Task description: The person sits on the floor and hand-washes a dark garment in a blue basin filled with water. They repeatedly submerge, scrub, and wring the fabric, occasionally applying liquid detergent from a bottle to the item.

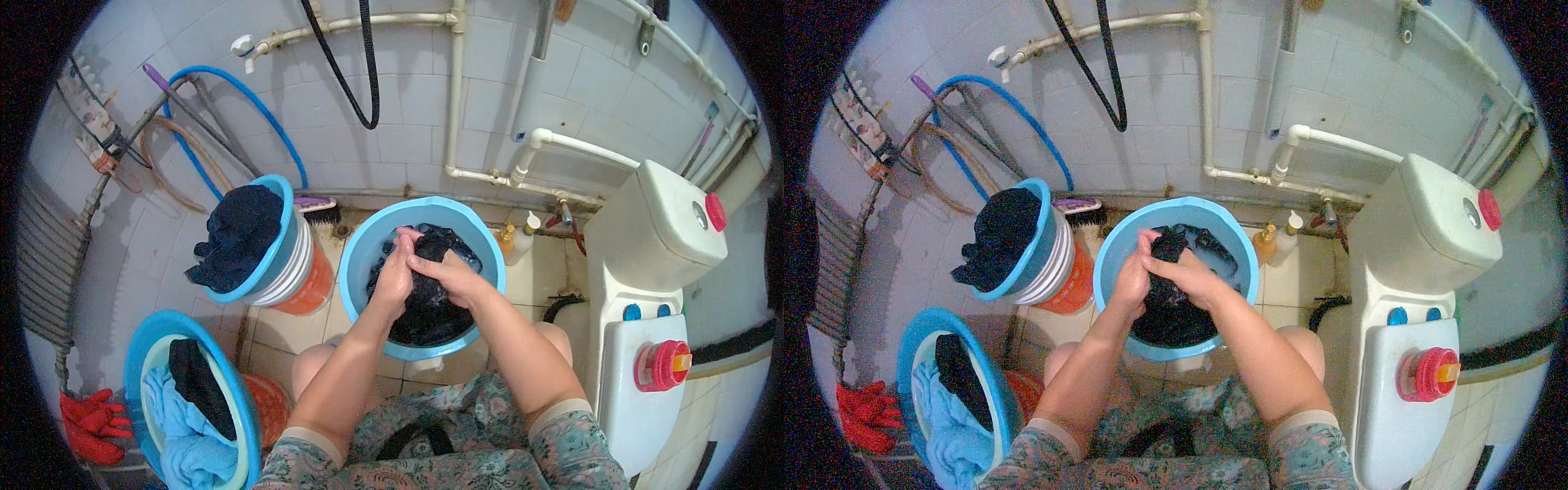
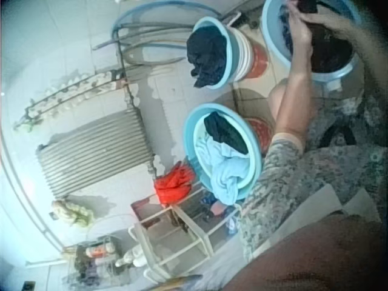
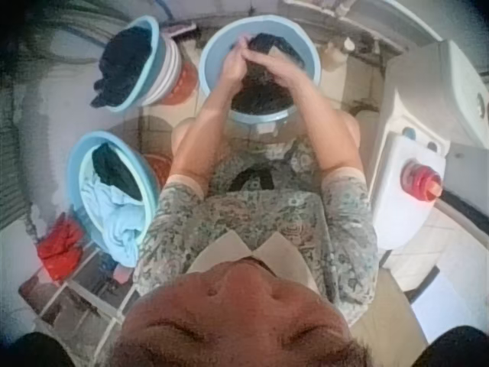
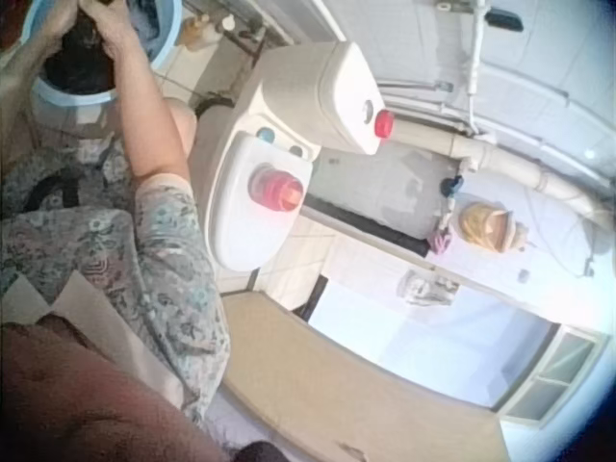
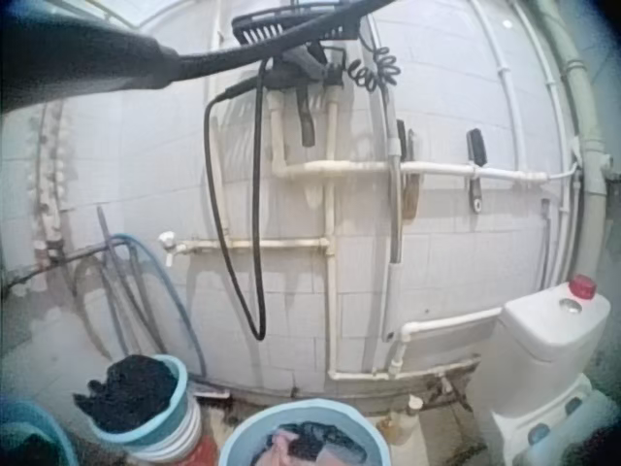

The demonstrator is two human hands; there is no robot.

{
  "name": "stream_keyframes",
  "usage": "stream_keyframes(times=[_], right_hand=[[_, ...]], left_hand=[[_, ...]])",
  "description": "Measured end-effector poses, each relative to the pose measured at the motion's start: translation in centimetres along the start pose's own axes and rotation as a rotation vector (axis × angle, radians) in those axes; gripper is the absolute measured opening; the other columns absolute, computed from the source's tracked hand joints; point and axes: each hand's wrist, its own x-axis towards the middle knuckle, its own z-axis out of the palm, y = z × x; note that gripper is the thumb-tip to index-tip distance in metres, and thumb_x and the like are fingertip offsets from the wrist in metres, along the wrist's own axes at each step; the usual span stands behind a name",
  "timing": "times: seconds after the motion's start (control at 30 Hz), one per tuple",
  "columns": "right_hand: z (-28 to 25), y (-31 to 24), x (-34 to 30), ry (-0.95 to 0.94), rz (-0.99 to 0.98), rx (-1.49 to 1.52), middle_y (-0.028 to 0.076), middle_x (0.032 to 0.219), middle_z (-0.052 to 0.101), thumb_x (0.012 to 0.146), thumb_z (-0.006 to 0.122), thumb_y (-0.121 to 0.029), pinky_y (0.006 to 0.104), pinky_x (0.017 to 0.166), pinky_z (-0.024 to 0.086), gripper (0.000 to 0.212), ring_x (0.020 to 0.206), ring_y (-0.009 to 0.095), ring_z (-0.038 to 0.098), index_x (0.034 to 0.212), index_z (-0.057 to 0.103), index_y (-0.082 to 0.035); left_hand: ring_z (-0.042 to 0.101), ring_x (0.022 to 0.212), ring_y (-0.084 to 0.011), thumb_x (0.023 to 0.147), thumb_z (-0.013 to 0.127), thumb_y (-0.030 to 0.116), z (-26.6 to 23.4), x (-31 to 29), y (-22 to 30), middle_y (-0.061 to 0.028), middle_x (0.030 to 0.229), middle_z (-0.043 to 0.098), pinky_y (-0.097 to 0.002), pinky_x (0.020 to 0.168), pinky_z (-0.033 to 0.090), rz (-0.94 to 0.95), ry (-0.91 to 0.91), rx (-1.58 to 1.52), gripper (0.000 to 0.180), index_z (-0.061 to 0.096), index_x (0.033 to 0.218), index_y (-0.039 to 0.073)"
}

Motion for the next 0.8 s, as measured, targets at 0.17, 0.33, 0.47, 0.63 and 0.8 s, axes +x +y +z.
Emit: stream_keyframes(times=[0.17,0.33,0.47,0.63,0.8], right_hand=[[0.5,0.1,0.8,0.327,-0.196,0.148,0.009,0.096,0.065,0.094,0.050,-0.019,0.0314,0.086,0.044,0.019,0.091,0.018,0.059,0.100,0.056,-0.002],[-1.0,-3.9,-0.3,0.443,-0.307,0.319,0.007,0.070,0.057,0.093,0.053,-0.030,0.0369,0.075,0.051,0.026,0.075,0.021,0.061,0.088,0.052,-0.005],[-3.4,-7.4,-1.8,0.688,-0.544,0.384,-0.003,0.060,0.037,0.093,0.052,-0.034,0.0292,0.062,0.044,0.027,0.057,0.012,0.041,0.084,0.050,-0.008],[-4.6,-6.3,-2.0,0.987,-0.439,0.064,0.004,0.069,0.054,0.090,0.058,-0.024,0.0274,0.062,0.043,0.021,0.064,0.013,0.053,0.080,0.055,-0.006],[0.9,-0.2,-0.5,0.623,-0.528,-0.350,0.002,0.079,0.057,0.090,0.056,-0.009,0.0238,0.072,0.043,0.006,0.072,0.010,0.054,0.091,0.057,-0.003]], left_hand=[[0.039,0.121,-0.0196,0.095,0.031,0.053,1.0,0.5,-1.5,-0.0073,0.131,0.041,-0.0353,0.103,0.031,0.106,-0.072,-0.023,0.059,0.030,0.137,0.011],[0.050,0.107,-0.0183,0.079,0.069,0.032,-0.3,0.8,-2.3,-0.0084,0.110,0.055,-0.0316,0.096,0.037,-0.027,-0.613,0.630,0.061,0.044,0.128,0.007],[0.056,0.091,-0.0199,0.071,0.074,0.038,-1.1,-0.7,-1.0,-0.0089,0.101,0.061,-0.0301,0.085,0.042,0.045,-0.539,0.909,0.054,0.059,0.110,0.004],[0.059,0.092,-0.0164,0.076,0.068,0.026,-2.2,-1.2,1.0,-0.0080,0.100,0.063,-0.0311,0.085,0.045,-0.211,-0.120,0.058,0.048,0.056,0.115,0.001],[0.051,0.111,-0.0266,0.079,0.066,0.036,-2.7,0.2,-0.1,-0.0152,0.123,0.050,-0.0364,0.097,0.039,-0.349,0.132,-0.395,0.067,0.039,0.130,0.001]])
